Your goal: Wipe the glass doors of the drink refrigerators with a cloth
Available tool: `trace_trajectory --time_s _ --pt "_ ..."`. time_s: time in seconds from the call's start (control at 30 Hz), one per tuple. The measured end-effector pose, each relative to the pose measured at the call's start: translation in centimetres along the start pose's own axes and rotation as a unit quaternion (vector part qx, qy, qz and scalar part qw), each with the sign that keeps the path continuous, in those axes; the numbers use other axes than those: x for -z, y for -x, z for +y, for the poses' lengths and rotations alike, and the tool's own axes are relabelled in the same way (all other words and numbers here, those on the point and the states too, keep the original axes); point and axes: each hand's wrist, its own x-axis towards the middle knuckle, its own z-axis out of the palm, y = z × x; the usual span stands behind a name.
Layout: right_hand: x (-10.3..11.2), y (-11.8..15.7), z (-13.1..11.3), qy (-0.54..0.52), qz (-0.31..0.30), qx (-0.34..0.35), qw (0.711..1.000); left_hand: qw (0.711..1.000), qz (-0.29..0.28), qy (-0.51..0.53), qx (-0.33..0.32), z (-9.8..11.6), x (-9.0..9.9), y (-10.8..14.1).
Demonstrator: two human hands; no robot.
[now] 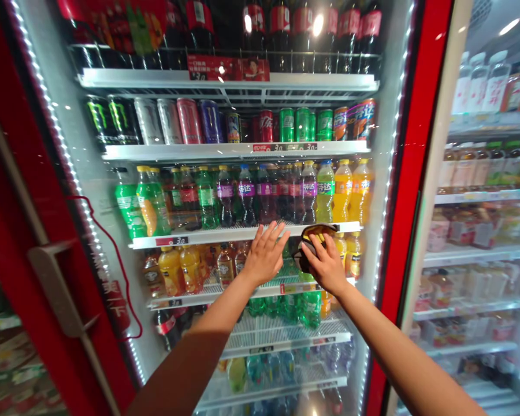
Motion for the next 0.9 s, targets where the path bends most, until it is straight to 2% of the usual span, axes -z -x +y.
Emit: trace_trajectory --time_s 0.1,0.23,0.3,0.37,0.43,0.53,0.63,0.7,0.8,0.83,0.9 --pt "0.4 0.7 0.2 0.008 -0.010 0.020 1.000 1.000 0.019 -0.013 0.005 -0.8 -0.2 -0.8" --pt "2.0 -1.4 1.5 0.005 -0.034 0.033 0.999 0.997 0.049 -0.028 0.048 -1.6 -0.5 -2.3" --pt "2.0 -2.5 1.6 -0.002 -0.024 0.015 1.000 0.997 0.052 -0.031 0.055 -1.6 -0.8 -2.7" --pt "1.1 -2.5 1.1 -0.010 -0.001 -0.006 1.000 0.997 0.052 -0.037 0.051 -1.6 -1.1 -2.8" --pt "-0.3 -1.2 0.3 -0.016 0.011 0.000 1.000 0.996 0.056 -0.047 0.043 -1.6 -1.4 -2.6" --pt "-2.0 2.2 -0.5 -0.016 -0.002 0.065 0.998 0.996 0.057 -0.054 0.037 -1.7 -1.6 -2.4" --pt "-2.1 5.2 -0.2 -0.037 -0.040 0.147 0.988 0.997 0.051 -0.051 0.036 -1.7 -1.5 -2.4" --pt "-1.5 6.1 0.7 -0.063 -0.066 0.196 0.976 0.997 0.044 -0.051 0.038 -1.7 -1.5 -2.5" --pt "-0.2 5.3 2.7 -0.061 -0.088 0.242 0.964 0.997 0.041 -0.060 0.040 -1.6 -1.5 -2.7" --pt "0.3 4.4 3.5 -0.045 -0.094 0.239 0.965 0.996 0.043 -0.065 0.040 -1.6 -1.5 -2.7" --pt "1.3 1.9 5.4 -0.007 -0.091 0.191 0.977 0.996 0.042 -0.072 0.041 -1.5 -1.5 -2.7"
